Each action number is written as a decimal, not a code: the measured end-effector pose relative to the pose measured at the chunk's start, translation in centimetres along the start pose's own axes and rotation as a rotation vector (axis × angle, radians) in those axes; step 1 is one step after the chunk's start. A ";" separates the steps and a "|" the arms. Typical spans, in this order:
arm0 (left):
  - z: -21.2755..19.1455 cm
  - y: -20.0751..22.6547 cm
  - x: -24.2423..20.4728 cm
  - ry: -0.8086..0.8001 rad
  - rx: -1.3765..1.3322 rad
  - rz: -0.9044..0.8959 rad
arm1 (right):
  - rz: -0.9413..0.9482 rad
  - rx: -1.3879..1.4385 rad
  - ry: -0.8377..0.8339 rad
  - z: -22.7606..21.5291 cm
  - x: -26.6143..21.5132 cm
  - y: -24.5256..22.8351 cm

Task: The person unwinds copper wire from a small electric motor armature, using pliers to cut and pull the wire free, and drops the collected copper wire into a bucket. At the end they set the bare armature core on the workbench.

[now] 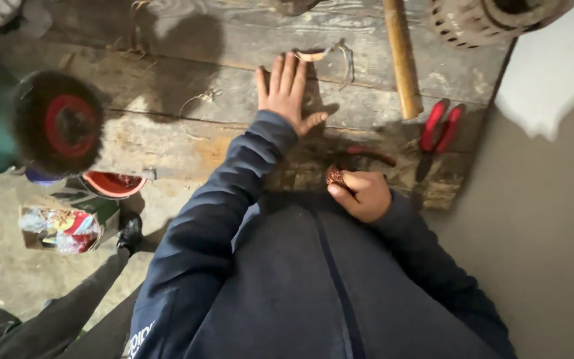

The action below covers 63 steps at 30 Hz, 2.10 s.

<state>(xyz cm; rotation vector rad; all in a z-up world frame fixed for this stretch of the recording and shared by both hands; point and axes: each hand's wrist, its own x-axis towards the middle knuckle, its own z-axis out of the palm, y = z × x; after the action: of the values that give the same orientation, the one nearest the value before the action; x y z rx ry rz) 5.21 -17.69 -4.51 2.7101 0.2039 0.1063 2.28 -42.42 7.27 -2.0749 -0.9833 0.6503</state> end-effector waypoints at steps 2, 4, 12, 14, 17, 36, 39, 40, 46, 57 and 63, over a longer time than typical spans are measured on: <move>3.0 0.2 0.2 0.005 0.018 0.154 | 0.000 -0.027 0.060 0.0 -0.8 1.1; 3.4 -0.8 1.3 0.019 -0.013 0.187 | 0.036 -0.009 0.039 -0.5 -0.7 1.4; 0.5 -2.5 1.8 -0.119 0.046 0.485 | 0.034 -0.001 0.032 -1.2 -0.9 4.0; -0.6 -1.9 0.6 -0.148 -0.089 0.456 | 0.024 0.035 0.055 -1.6 -0.8 4.0; -2.3 -1.4 -0.5 -0.141 -0.134 0.508 | 0.031 -0.010 0.089 -0.9 -1.2 5.5; 6.2 -0.8 1.4 -0.522 0.030 0.197 | -0.026 0.055 0.102 -3.2 0.2 2.9; 2.1 -0.2 1.2 -0.568 0.043 0.156 | -0.027 0.041 0.100 -3.5 0.6 3.1; -0.4 0.0 0.8 -0.494 -0.053 0.162 | 0.001 0.055 0.116 -3.5 0.8 3.4; -3.6 -1.1 -7.9 -0.017 -1.065 -0.100 | -0.024 0.215 0.226 0.0 2.3 6.3; -7.4 3.1 -19.4 0.680 -1.625 -0.277 | 0.301 1.617 -0.173 13.8 8.8 -2.2; -6.9 -5.2 -25.8 0.796 -0.546 -0.371 | 0.495 1.359 -0.102 23.7 11.4 -5.9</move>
<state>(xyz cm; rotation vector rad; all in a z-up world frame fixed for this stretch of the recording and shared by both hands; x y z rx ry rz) -21.62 -14.30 -1.51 1.9218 0.7689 0.9696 -10.08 -21.15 -3.72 -1.0023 0.0812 1.2213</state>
